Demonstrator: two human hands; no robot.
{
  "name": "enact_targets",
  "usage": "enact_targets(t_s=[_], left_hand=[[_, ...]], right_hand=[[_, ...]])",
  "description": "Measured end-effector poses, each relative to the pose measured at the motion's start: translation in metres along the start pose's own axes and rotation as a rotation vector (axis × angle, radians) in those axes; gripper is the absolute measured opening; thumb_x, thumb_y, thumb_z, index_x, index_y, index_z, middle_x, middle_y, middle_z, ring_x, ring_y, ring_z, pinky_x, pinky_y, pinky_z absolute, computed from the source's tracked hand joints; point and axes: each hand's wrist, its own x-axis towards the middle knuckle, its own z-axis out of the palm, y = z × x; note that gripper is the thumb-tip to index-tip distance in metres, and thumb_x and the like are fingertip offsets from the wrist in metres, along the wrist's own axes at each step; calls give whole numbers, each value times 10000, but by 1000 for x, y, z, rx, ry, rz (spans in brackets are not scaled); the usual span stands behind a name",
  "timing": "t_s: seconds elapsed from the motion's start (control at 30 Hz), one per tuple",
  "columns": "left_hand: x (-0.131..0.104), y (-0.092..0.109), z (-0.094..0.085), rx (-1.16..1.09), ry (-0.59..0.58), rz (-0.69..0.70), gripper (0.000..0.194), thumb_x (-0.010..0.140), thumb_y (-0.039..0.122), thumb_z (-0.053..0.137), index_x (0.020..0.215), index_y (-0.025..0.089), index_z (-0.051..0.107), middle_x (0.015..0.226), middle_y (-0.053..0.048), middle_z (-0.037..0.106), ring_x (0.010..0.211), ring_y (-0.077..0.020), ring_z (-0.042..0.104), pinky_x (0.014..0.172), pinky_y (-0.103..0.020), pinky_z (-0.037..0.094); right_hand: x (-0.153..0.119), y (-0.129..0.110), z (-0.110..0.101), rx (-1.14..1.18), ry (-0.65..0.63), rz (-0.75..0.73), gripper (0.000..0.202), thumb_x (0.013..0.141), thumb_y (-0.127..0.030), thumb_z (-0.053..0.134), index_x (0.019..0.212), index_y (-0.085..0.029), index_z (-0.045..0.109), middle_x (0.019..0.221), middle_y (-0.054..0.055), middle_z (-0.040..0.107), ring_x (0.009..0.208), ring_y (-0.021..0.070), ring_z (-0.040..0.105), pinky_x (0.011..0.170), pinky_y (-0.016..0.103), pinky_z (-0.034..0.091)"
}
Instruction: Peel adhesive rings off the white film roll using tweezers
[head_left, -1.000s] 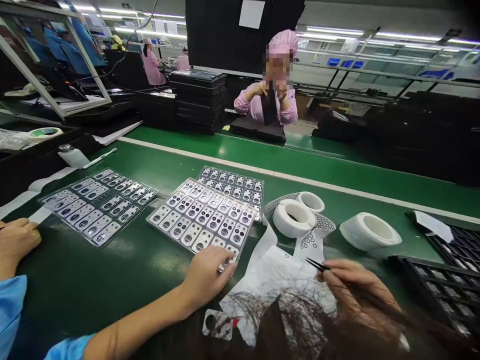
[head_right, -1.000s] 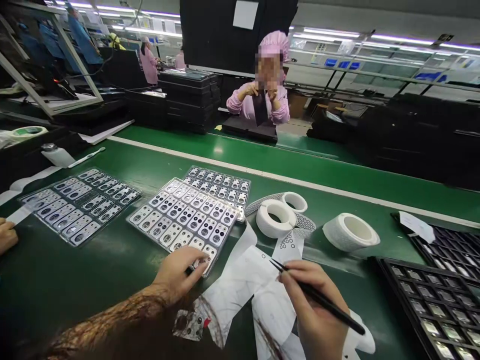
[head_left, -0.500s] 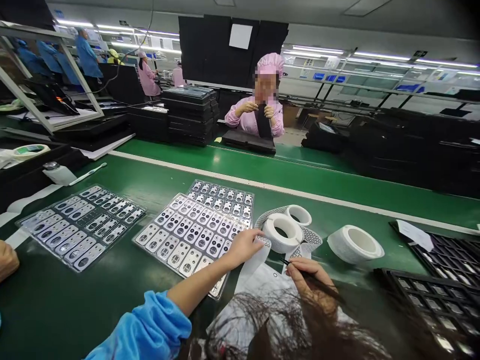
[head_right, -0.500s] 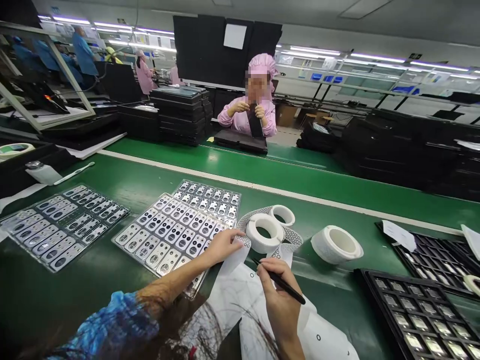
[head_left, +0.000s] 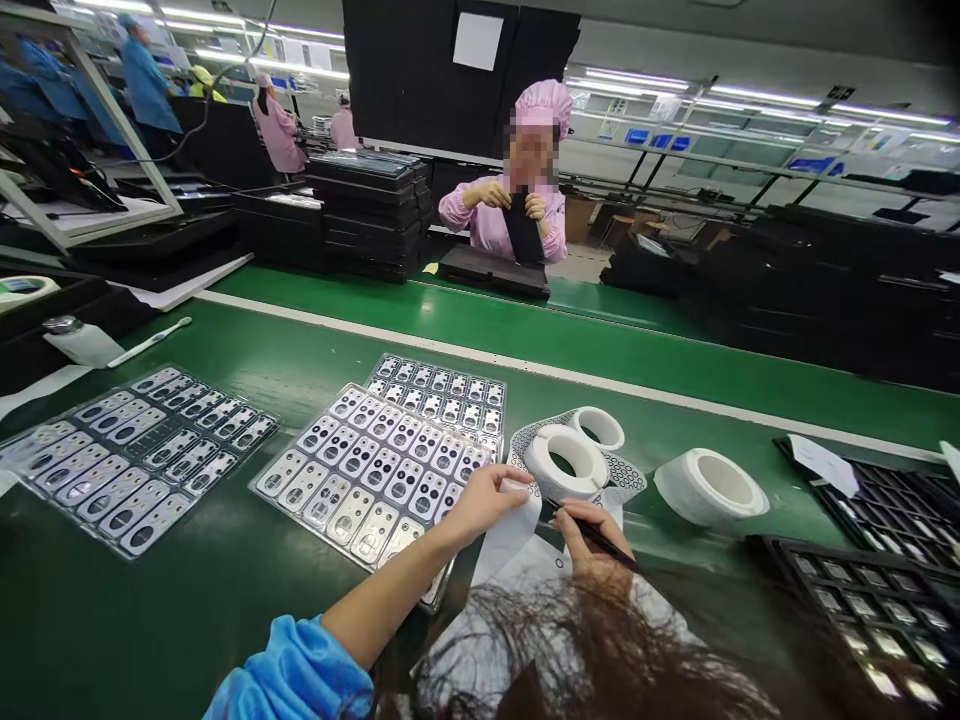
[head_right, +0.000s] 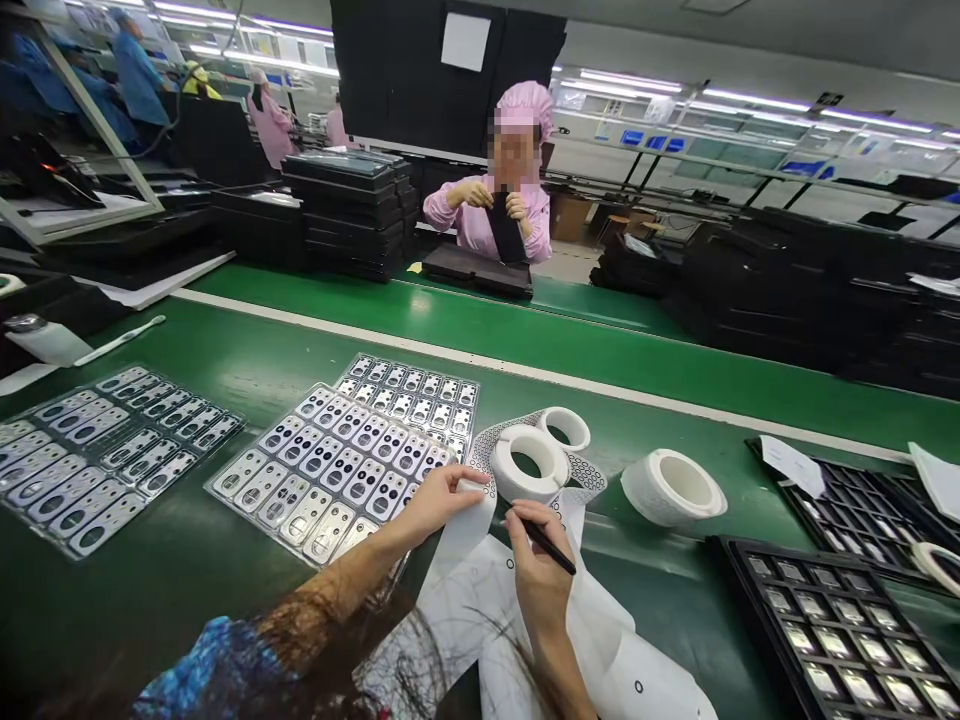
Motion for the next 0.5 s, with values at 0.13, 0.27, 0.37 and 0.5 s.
enact_targets(t_s=[0.13,0.27,0.37,0.5], left_hand=[[0,2,0,5,4,38,229,911,289,817,1108,179,775,1231,-113,779,1213,-281,705,1144,-509,545],[2,0,0,9,-8,63,318,899,296,833,1181,169,764,1286,-112,763,1251,-291,692,1194,-545,501],[3,-4,2,1,-7,51,319,939,339,810,1195,159,749,1252,-105,762,1203,-278,706,1136,-532,548],[3,-8,3,-5,11,32,283,956,352,800,1163,167,745,1178,-78,763,1119,-253,717,1069,-495,584]], right_hand=[[1,4,2,0,-17,-1,154,858,-374,858,839,-244,778,1013,46,776,852,218,766,724,323,704],[4,6,3,-12,-59,2,169,853,-388,858,833,-241,778,973,54,788,817,233,779,725,354,715],[7,7,3,-39,-85,-7,168,854,-393,852,835,-243,779,959,63,797,850,253,784,742,377,715],[11,6,4,-88,-110,-45,154,848,-394,844,817,-259,779,946,64,805,868,279,776,775,429,699]])
